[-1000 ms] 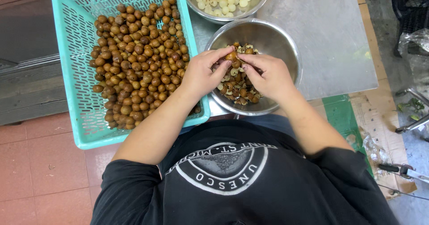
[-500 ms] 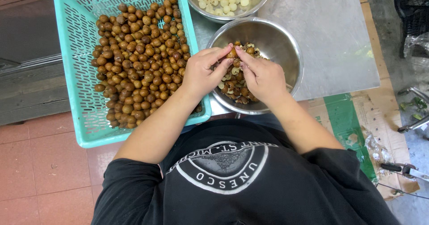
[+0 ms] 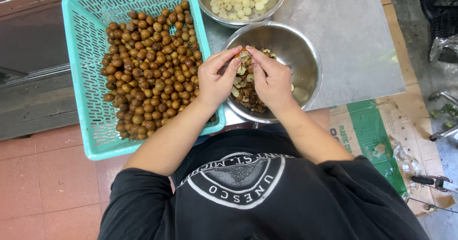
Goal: The person peels longan fruits by hand, separating the outer skin from the inner flesh. The peeled fruit is placed into a metal bowl, while the discarded skins are collected in a separate bowl. The person works continuously through a large batch of longans in a teal basket.
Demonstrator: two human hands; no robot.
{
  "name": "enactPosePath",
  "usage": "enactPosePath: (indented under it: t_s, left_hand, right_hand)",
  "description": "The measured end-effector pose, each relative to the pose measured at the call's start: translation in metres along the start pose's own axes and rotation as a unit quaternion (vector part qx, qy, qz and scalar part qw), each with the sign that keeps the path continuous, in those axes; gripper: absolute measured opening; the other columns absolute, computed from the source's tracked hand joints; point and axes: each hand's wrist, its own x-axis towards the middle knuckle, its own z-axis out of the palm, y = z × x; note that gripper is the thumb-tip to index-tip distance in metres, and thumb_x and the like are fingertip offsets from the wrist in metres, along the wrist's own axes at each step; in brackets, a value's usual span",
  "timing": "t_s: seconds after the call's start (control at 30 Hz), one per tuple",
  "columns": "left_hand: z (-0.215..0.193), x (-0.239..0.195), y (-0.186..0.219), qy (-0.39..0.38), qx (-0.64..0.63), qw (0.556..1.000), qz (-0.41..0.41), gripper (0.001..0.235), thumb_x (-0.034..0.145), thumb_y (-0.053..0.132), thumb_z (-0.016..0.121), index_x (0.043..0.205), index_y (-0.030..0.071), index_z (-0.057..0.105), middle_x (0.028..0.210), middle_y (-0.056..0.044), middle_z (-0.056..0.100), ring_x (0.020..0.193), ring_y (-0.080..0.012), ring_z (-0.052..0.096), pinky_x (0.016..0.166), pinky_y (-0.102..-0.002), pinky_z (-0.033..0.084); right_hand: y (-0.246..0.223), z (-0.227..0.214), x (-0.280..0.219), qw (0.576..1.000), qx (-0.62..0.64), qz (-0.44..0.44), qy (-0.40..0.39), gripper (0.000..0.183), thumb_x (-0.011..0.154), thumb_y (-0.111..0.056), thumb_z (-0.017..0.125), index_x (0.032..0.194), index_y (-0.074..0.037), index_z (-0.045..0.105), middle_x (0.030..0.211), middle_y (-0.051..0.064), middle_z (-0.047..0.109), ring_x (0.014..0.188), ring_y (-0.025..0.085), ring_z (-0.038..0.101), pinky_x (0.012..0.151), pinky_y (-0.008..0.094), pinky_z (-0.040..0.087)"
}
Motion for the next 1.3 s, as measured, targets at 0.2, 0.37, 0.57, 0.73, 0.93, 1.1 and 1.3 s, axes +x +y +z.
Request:
enactPosePath:
  t_s: [0.2, 0.37, 0.57, 0.73, 0.93, 1.1, 1.3]
  left_hand:
    - [0.008, -0.003, -0.017, 0.012, -0.148, 0.987, -0.058, 0.024, 0.104, 0.005, 0.067, 0.127, 0.001, 0.071, 0.112, -0.006, 0.073, 0.093, -0.0075, 0.066, 0.082, -0.021, 0.055]
    - [0.005, -0.002, -0.024, 0.015, -0.12, 0.99, -0.071, 0.017, 0.104, 0.005, 0.067, 0.12, -0.001, 0.072, 0.107, -0.003, 0.074, 0.088, -0.002, 0.063, 0.078, -0.017, 0.052]
    - [0.005, 0.0, -0.026, 0.02, -0.12, 0.99, -0.07, 0.012, 0.106, 0.007, 0.063, 0.113, -0.001, 0.069, 0.097, -0.001, 0.072, 0.077, -0.0026, 0.06, 0.07, -0.018, 0.051]
    - [-0.002, 0.001, -0.017, 0.034, -0.152, 0.983, -0.098, 0.011, 0.107, 0.009, 0.059, 0.11, 0.002, 0.066, 0.091, 0.0, 0.07, 0.066, -0.0041, 0.058, 0.06, -0.019, 0.048]
    - [-0.009, 0.007, -0.005, -0.036, 0.079, 0.995, 0.039, 0.01, 0.103, 0.009, 0.066, 0.112, 0.005, 0.068, 0.099, -0.006, 0.075, 0.069, -0.0119, 0.066, 0.065, -0.025, 0.054]
    - [-0.01, 0.012, 0.005, -0.05, 0.12, 0.99, 0.061, 0.023, 0.1, 0.004, 0.065, 0.123, 0.002, 0.067, 0.106, -0.011, 0.074, 0.084, -0.0208, 0.071, 0.074, -0.03, 0.057]
    - [-0.007, 0.016, 0.008, -0.076, 0.105, 0.984, 0.122, 0.015, 0.099, 0.0, 0.065, 0.114, 0.001, 0.069, 0.108, -0.013, 0.073, 0.096, -0.0277, 0.073, 0.084, -0.034, 0.059]
  right_hand:
    - [0.006, 0.014, -0.002, 0.985, 0.101, 0.139, 0.012, 0.024, 0.106, -0.01, 0.061, 0.128, -0.004, 0.07, 0.081, 0.006, 0.069, 0.073, 0.01, 0.064, 0.068, 0.025, 0.052]
    - [0.017, 0.016, -0.009, 0.99, 0.072, 0.122, 0.01, 0.023, 0.107, -0.009, 0.061, 0.127, -0.002, 0.07, 0.085, 0.003, 0.07, 0.076, 0.007, 0.065, 0.07, 0.024, 0.052]
    - [0.049, 0.027, -0.011, 0.944, 0.235, 0.233, 0.006, 0.026, 0.108, -0.011, 0.06, 0.131, -0.001, 0.069, 0.089, 0.0, 0.065, 0.076, 0.007, 0.057, 0.068, 0.024, 0.05]
    - [0.064, 0.01, 0.003, 0.929, 0.153, 0.328, -0.079, 0.029, 0.106, -0.014, 0.058, 0.132, -0.007, 0.069, 0.09, 0.0, 0.069, 0.076, 0.007, 0.06, 0.07, 0.025, 0.053]
    - [0.041, -0.026, 0.009, 0.94, -0.041, 0.249, -0.229, 0.049, 0.099, -0.016, 0.052, 0.147, -0.021, 0.055, 0.104, 0.015, 0.072, 0.087, 0.025, 0.071, 0.082, 0.035, 0.053]
    - [0.027, -0.028, 0.008, 0.951, -0.072, 0.199, -0.224, 0.036, 0.101, -0.017, 0.057, 0.134, -0.018, 0.07, 0.103, 0.018, 0.074, 0.091, 0.031, 0.071, 0.083, 0.037, 0.055]
    - [0.041, -0.012, 0.007, 0.939, 0.158, 0.263, -0.155, 0.022, 0.1, -0.014, 0.069, 0.118, -0.001, 0.072, 0.098, 0.008, 0.074, 0.085, 0.012, 0.069, 0.079, 0.027, 0.056]
